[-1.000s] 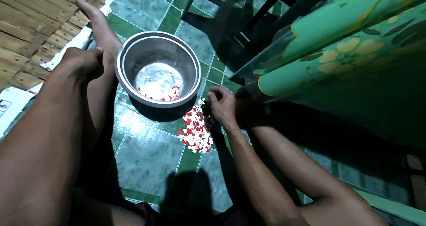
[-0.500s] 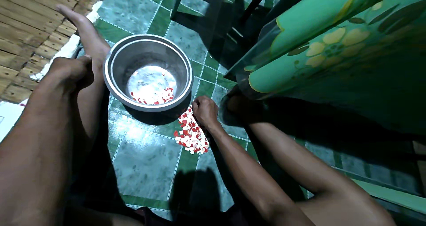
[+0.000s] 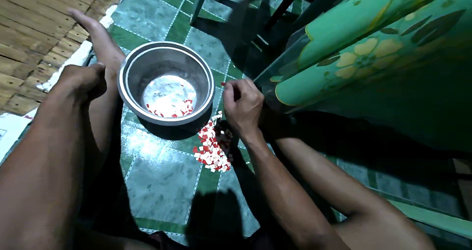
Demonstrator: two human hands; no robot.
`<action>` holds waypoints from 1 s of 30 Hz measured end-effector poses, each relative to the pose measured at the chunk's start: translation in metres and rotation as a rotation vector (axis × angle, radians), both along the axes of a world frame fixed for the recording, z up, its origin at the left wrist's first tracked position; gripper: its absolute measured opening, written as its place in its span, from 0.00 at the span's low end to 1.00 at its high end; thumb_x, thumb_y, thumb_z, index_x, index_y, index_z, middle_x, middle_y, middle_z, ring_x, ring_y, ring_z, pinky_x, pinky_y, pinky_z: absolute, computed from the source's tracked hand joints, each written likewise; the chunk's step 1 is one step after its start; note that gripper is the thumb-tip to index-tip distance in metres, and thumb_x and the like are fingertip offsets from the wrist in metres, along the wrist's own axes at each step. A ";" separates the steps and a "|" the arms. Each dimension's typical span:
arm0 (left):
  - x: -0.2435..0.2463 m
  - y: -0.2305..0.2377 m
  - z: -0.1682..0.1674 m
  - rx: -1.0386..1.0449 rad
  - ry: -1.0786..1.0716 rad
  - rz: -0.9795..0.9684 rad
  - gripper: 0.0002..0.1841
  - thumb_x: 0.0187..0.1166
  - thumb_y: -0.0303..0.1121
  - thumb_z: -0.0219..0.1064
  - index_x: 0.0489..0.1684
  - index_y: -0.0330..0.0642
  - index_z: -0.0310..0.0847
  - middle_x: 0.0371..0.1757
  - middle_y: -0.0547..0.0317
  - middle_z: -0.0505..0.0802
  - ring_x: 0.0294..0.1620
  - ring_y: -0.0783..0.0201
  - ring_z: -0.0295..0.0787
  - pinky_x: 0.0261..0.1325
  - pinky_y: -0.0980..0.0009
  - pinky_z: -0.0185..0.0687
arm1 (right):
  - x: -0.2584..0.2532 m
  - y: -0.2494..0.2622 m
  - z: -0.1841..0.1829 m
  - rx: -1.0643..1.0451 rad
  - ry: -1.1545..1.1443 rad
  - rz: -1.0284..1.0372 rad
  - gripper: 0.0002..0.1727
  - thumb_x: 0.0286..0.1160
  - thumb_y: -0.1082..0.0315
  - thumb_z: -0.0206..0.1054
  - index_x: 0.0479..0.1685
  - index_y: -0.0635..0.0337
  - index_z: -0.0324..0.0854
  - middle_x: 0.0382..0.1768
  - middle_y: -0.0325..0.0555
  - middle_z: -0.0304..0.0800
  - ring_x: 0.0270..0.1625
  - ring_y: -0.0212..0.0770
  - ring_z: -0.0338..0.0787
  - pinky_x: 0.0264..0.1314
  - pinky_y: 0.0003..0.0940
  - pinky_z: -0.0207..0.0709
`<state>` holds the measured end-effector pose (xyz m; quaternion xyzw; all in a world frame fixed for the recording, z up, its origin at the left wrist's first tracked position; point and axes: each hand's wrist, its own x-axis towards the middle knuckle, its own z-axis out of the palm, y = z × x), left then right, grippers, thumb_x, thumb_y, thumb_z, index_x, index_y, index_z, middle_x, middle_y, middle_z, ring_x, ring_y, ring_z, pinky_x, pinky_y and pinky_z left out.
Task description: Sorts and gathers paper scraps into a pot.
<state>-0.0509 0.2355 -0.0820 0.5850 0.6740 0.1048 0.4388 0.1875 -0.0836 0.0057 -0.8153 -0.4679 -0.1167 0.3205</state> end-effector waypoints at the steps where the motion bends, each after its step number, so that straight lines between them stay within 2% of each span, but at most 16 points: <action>1: 0.001 -0.002 0.001 0.004 -0.002 -0.004 0.40 0.71 0.70 0.63 0.60 0.37 0.81 0.54 0.40 0.87 0.52 0.47 0.85 0.54 0.38 0.78 | -0.001 0.007 0.010 0.053 0.013 0.058 0.09 0.82 0.67 0.65 0.45 0.60 0.90 0.37 0.46 0.87 0.32 0.38 0.87 0.30 0.34 0.82; 2: 0.001 -0.004 0.004 0.011 0.000 -0.012 0.40 0.71 0.70 0.62 0.59 0.37 0.80 0.53 0.41 0.87 0.51 0.48 0.85 0.53 0.39 0.78 | -0.001 0.012 0.016 0.059 0.045 0.132 0.10 0.83 0.68 0.64 0.49 0.60 0.89 0.39 0.45 0.87 0.33 0.36 0.86 0.31 0.33 0.82; 4: 0.000 -0.006 0.006 0.031 0.022 -0.035 0.40 0.73 0.69 0.61 0.57 0.33 0.82 0.53 0.36 0.88 0.52 0.42 0.86 0.54 0.34 0.78 | 0.002 0.017 0.017 -0.008 0.110 0.242 0.15 0.84 0.69 0.61 0.61 0.59 0.89 0.44 0.46 0.89 0.37 0.37 0.88 0.35 0.36 0.84; 6: -0.001 -0.004 0.006 0.014 0.025 -0.047 0.40 0.73 0.68 0.61 0.57 0.33 0.81 0.53 0.35 0.88 0.53 0.41 0.86 0.56 0.33 0.77 | 0.008 0.015 0.003 -0.081 0.152 0.238 0.17 0.84 0.68 0.61 0.65 0.56 0.87 0.47 0.46 0.90 0.38 0.39 0.89 0.37 0.41 0.85; 9: -0.001 -0.010 0.011 0.007 0.000 -0.030 0.36 0.75 0.65 0.61 0.56 0.34 0.82 0.51 0.38 0.88 0.49 0.45 0.86 0.53 0.38 0.79 | 0.020 -0.003 -0.030 -0.235 0.252 0.117 0.15 0.86 0.63 0.62 0.64 0.56 0.86 0.51 0.50 0.92 0.43 0.46 0.93 0.46 0.50 0.88; 12: -0.001 -0.013 0.018 0.017 0.030 -0.032 0.37 0.77 0.66 0.60 0.54 0.33 0.82 0.51 0.36 0.88 0.50 0.43 0.86 0.54 0.35 0.78 | 0.034 -0.020 -0.069 -0.432 0.351 -0.028 0.15 0.85 0.62 0.62 0.59 0.59 0.88 0.50 0.54 0.93 0.51 0.53 0.93 0.57 0.60 0.86; 16: -0.001 -0.004 0.006 0.027 0.025 -0.035 0.40 0.73 0.69 0.61 0.57 0.34 0.82 0.53 0.36 0.88 0.53 0.42 0.87 0.56 0.34 0.78 | 0.040 -0.028 -0.099 -0.566 0.438 -0.149 0.15 0.83 0.56 0.65 0.52 0.56 0.90 0.49 0.52 0.93 0.52 0.53 0.92 0.57 0.62 0.84; 17: -0.002 0.000 0.003 0.035 0.023 -0.043 0.41 0.73 0.69 0.61 0.57 0.32 0.82 0.55 0.33 0.88 0.55 0.38 0.87 0.57 0.31 0.77 | 0.039 -0.027 -0.103 -0.572 0.441 -0.162 0.16 0.83 0.55 0.65 0.52 0.56 0.89 0.50 0.52 0.92 0.52 0.54 0.92 0.56 0.63 0.84; 21: -0.001 0.002 0.005 0.021 0.033 -0.018 0.41 0.72 0.69 0.62 0.58 0.33 0.82 0.56 0.33 0.88 0.57 0.38 0.87 0.58 0.31 0.77 | 0.034 -0.017 -0.114 -0.573 0.360 -0.221 0.13 0.81 0.56 0.65 0.47 0.55 0.89 0.50 0.50 0.92 0.52 0.55 0.91 0.53 0.63 0.83; 24: 0.002 -0.004 0.010 0.019 0.067 -0.066 0.39 0.78 0.66 0.58 0.57 0.29 0.82 0.56 0.29 0.88 0.58 0.33 0.86 0.59 0.28 0.76 | 0.033 -0.017 -0.112 -0.635 0.366 -0.272 0.13 0.80 0.55 0.64 0.46 0.52 0.90 0.50 0.48 0.92 0.53 0.53 0.92 0.54 0.62 0.83; 26: 0.002 -0.011 0.022 0.042 0.127 -0.158 0.36 0.84 0.60 0.55 0.57 0.27 0.83 0.57 0.26 0.88 0.60 0.30 0.85 0.61 0.27 0.76 | 0.034 -0.019 -0.109 -0.630 0.431 -0.287 0.14 0.79 0.55 0.63 0.46 0.53 0.89 0.47 0.48 0.93 0.52 0.52 0.92 0.54 0.61 0.84; 28: -0.001 -0.010 0.022 0.075 0.203 -0.296 0.31 0.88 0.55 0.54 0.57 0.29 0.85 0.58 0.27 0.89 0.63 0.30 0.85 0.65 0.27 0.74 | 0.036 -0.022 -0.100 -0.539 0.544 -0.269 0.15 0.80 0.55 0.64 0.46 0.57 0.87 0.42 0.52 0.92 0.47 0.54 0.92 0.51 0.62 0.84; 30: -0.004 -0.006 0.016 0.058 0.190 -0.273 0.32 0.86 0.59 0.54 0.60 0.34 0.86 0.60 0.32 0.90 0.65 0.36 0.86 0.67 0.32 0.77 | 0.033 -0.019 -0.080 -0.414 0.649 -0.250 0.14 0.79 0.58 0.67 0.46 0.60 0.88 0.39 0.54 0.92 0.44 0.54 0.92 0.51 0.62 0.85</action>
